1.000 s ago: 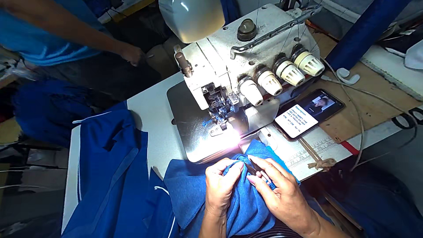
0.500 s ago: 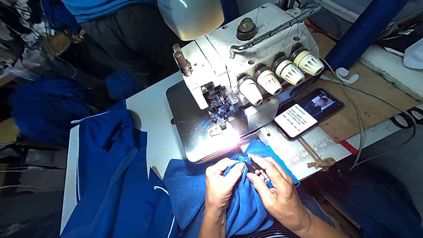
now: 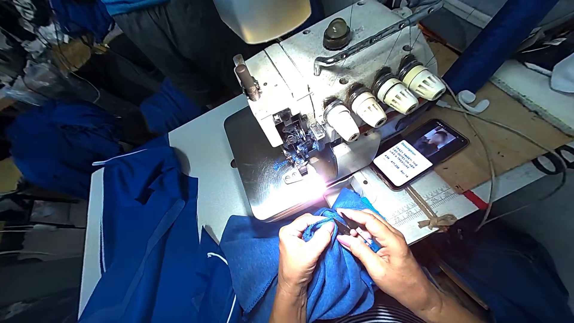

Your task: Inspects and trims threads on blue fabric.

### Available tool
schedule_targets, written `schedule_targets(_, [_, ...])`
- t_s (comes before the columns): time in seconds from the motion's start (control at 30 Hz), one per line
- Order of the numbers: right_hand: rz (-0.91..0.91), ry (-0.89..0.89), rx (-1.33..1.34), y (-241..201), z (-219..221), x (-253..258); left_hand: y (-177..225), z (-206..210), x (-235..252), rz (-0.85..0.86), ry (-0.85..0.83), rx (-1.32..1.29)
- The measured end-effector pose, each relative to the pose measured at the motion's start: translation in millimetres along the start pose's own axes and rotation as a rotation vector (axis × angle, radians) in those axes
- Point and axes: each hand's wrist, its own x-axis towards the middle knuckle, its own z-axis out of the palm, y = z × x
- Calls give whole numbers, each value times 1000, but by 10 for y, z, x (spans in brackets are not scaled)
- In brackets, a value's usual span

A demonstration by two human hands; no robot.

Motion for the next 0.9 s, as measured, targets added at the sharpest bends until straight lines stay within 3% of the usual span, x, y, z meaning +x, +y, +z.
schedule_targets(0.9, [-18, 16, -84, 10, 45, -62, -3, -8, 0, 1, 6, 23])
